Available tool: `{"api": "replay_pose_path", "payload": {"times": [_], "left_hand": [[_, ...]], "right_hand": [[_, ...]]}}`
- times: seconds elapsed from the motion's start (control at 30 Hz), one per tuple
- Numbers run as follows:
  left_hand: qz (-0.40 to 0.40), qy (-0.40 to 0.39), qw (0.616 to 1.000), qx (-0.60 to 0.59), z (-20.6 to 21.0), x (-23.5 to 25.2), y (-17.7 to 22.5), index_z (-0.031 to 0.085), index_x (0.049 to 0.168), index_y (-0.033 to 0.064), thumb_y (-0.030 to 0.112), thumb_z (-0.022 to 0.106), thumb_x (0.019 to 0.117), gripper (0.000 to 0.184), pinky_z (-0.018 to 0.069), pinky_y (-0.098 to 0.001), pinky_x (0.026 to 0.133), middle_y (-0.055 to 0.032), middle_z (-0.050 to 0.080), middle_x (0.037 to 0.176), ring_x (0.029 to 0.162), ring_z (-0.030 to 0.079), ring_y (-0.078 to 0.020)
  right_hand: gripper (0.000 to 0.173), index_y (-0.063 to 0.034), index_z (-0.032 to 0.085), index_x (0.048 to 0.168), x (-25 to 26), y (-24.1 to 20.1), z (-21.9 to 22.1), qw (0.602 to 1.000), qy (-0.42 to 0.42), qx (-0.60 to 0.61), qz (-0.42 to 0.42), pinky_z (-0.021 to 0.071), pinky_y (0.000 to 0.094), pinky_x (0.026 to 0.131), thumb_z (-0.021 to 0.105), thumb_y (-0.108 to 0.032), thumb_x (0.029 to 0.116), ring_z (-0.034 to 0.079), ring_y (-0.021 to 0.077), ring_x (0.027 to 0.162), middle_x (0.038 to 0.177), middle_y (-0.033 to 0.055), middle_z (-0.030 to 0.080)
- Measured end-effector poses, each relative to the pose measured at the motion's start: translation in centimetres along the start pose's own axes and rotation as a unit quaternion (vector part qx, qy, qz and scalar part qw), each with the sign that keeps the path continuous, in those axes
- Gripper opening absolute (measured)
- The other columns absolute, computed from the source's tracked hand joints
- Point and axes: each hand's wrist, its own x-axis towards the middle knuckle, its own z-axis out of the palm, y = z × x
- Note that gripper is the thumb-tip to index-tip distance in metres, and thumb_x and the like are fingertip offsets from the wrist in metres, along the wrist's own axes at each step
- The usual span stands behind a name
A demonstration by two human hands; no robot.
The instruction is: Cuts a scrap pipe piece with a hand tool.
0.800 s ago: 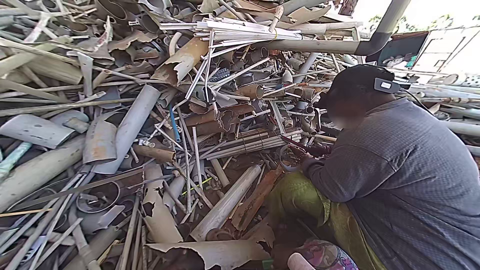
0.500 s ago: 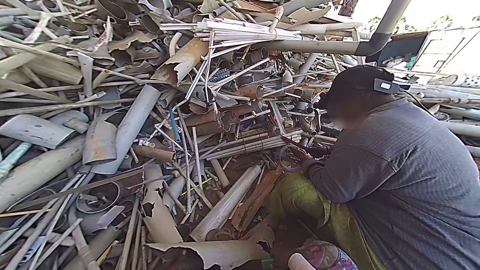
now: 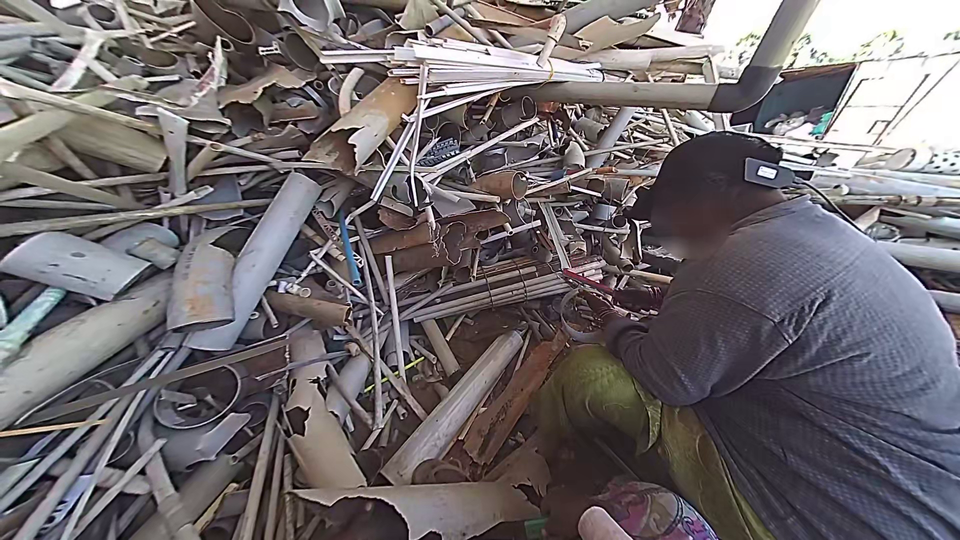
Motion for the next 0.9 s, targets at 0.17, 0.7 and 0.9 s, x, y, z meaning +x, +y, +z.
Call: {"api": "replay_pose_path", "payload": {"times": [0.17, 0.7, 0.9], "left_hand": [[-0.013, -0.015, 1.0, -0.008, 0.1, -0.7, 1.5, 0.044, 0.145, -0.002, 0.034, 0.057, 0.1041, 0.056, 0.0507, -0.0487, 0.102, -0.0216, 0.056, 0.14, 0.121, 0.061, -0.0291], [-0.04, -0.002, 0.999, 0.0, 0.2, -1.4, 2.1, 0.044, 0.146, -0.0019, 0.037, 0.056, 0.1039, 0.059, 0.0475, -0.0541, 0.104, -0.0234, 0.053, 0.143, 0.128, 0.057, -0.0339], [-0.026, -0.003, 1.0, 0.008, -0.1, 0.1, 0.2, 0.048, 0.144, -0.0004, 0.041, 0.059, 0.1015, 0.06, 0.0471, -0.0508, 0.107, -0.0193, 0.057, 0.14, 0.129, 0.056, -0.0295]], "right_hand": [[0.042, 0.0129, 0.061, 0.128, -1.3, -0.6, -0.4, 1.0, 0.007, 0.009, -0.008, 0.0372, 0.0643, 0.111, 0.054, -0.023, 0.1076, 0.054, 0.0486, 0.132, 0.134, 0.0368, 0.058], [0.039, 0.0057, 0.062, 0.134, -1.4, 0.4, -1.0, 0.999, 0.019, 0.027, -0.009, 0.0349, 0.0625, 0.114, 0.053, -0.022, 0.1079, 0.052, 0.0459, 0.136, 0.139, 0.0318, 0.059], [0.036, -0.0005, 0.068, 0.129, 0.9, 3.4, -0.3, 0.997, 0.031, 0.043, 0.048, 0.0409, 0.0626, 0.11, 0.06, -0.026, 0.1048, 0.057, 0.0427, 0.13, 0.133, 0.0274, 0.064]]}}
